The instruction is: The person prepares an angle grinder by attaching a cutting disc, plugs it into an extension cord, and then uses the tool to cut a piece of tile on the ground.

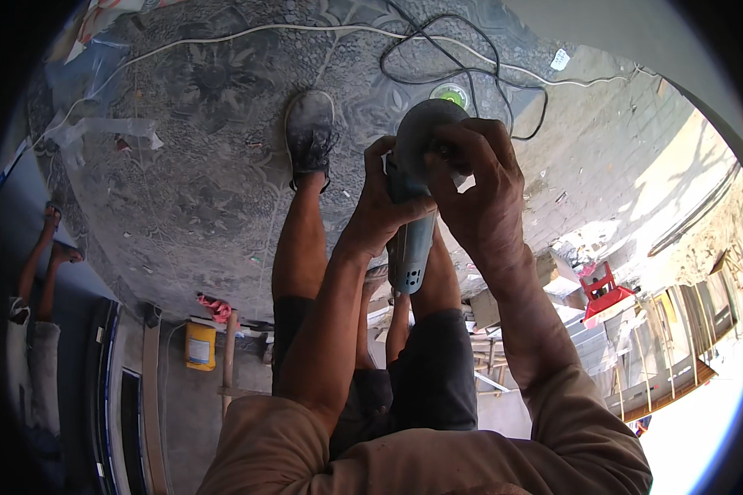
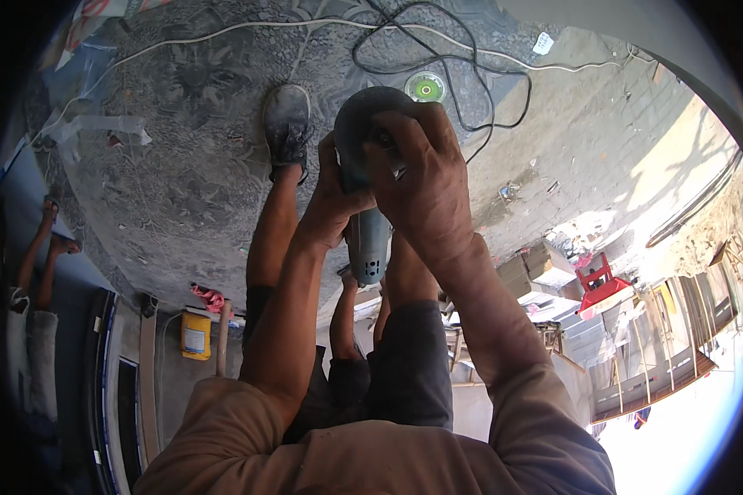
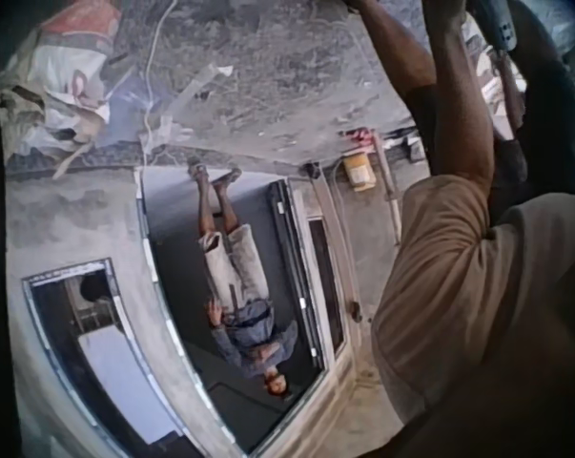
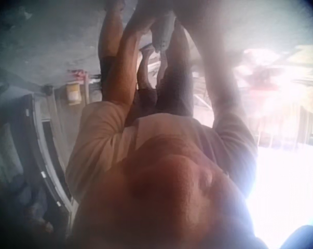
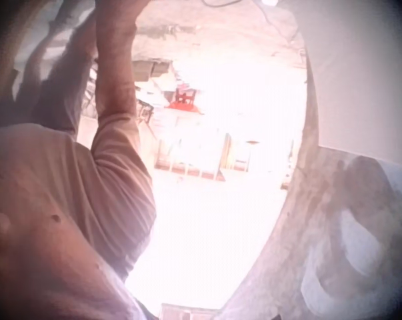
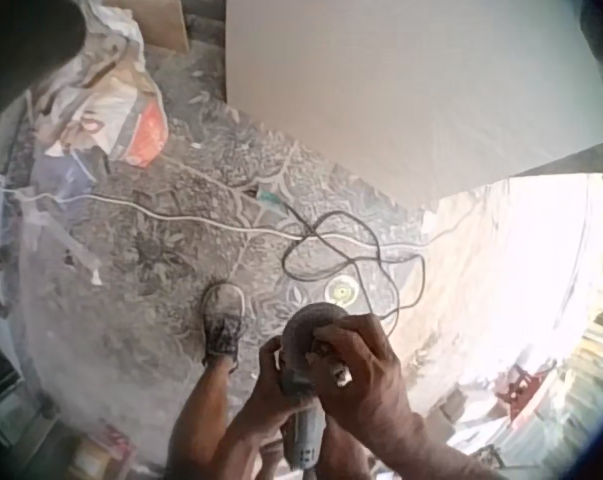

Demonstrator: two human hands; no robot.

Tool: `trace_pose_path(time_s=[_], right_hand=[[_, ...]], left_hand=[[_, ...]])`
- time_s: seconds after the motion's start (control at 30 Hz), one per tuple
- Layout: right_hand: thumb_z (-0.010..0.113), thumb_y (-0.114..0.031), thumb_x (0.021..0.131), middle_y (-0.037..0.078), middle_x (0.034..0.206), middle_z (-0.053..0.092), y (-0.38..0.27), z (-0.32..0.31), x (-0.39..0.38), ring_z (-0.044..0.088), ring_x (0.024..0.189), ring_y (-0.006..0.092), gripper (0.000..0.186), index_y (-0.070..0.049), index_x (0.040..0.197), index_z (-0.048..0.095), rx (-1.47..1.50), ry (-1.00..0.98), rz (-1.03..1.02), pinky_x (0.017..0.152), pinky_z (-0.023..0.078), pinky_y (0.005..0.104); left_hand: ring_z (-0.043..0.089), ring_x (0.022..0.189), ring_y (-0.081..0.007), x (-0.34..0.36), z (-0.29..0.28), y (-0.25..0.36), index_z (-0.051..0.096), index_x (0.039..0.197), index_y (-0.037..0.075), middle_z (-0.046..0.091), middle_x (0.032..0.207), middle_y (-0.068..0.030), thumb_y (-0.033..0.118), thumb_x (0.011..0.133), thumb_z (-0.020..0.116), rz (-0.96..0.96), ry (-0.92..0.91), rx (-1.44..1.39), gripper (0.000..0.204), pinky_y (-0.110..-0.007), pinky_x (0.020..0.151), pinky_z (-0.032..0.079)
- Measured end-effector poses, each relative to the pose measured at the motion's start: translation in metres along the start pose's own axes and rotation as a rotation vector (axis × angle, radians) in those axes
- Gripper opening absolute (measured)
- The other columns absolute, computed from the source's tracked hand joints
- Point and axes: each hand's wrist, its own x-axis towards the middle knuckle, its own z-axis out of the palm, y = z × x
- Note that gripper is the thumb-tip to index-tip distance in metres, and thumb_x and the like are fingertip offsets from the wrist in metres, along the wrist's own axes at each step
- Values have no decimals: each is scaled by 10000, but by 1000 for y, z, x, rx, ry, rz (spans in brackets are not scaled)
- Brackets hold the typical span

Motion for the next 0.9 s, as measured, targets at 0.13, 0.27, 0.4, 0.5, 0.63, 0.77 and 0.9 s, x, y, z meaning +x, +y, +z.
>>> trace_pose_path(time_s=[0.13, 0.27, 0.4, 0.5, 0.63, 0.77, 0.9], right_hand=[[722, -95, 848, 149, 1093, 631, 5, -2, 0, 618, 1009, 347, 337, -47, 1172, 644, -38, 0, -178, 893, 522, 449], [722, -77, 835, 155, 1121, 635, 3, -3, -4, 604, 1022, 364, 430, -55, 1253, 624, -47, 74, -107, 897, 516, 450], [762, -89, 821, 157, 1111, 647, 3, 2, -4, 603, 1023, 365, 506, -56, 1302, 607, 34, 13, -42, 894, 514, 450], [791, -72, 804, 131, 1086, 666, 3, 6, -4, 624, 976, 309, 532, -65, 1307, 618, 31, 60, -114, 859, 527, 415], [826, -25, 768, 86, 1059, 684, 2, 8, -3, 654, 901, 220, 596, -83, 1328, 630, 46, 113, -91, 804, 549, 350], [822, -28, 764, 75, 1079, 676, 4, 8, 0, 646, 950, 227, 646, -84, 1370, 606, -3, 53, -183, 805, 537, 347], [728, -56, 826, 125, 1104, 664, 3, 11, -6, 600, 969, 346, 624, -35, 1416, 527, 21, 109, -83, 901, 500, 453]], left_hand=[[602, 1226, -315, 1, -3, 0, 158, 1500, 109, 483, 1346, -234, 73, 779, 822, -14, -12, -21, 981, -426, 974, 580], [607, 1219, -324, 0, -3, 6, 145, 1507, 107, 483, 1349, -238, 52, 785, 808, -40, -8, -30, 982, -427, 980, 579], [614, 1210, -327, -1, -3, 8, 134, 1512, 107, 485, 1345, -242, 73, 776, 819, -57, -12, -26, 1005, -424, 978, 581], [606, 1223, -326, 0, -5, 5, 144, 1512, 107, 491, 1342, -233, 93, 766, 836, -21, -16, -25, 1017, -431, 978, 578], [594, 1240, -325, 2, -13, 1, 159, 1516, 117, 499, 1341, -218, 93, 754, 847, -24, -11, 50, 1027, -445, 983, 571], [592, 1241, -320, 1, -13, 0, 167, 1516, 131, 502, 1341, -212, 76, 751, 839, -21, -5, 4, 1020, -447, 977, 574], [597, 1234, -312, -1, -13, 4, 171, 1511, 143, 506, 1334, -205, 53, 761, 823, -66, -4, -38, 997, -440, 961, 584]])
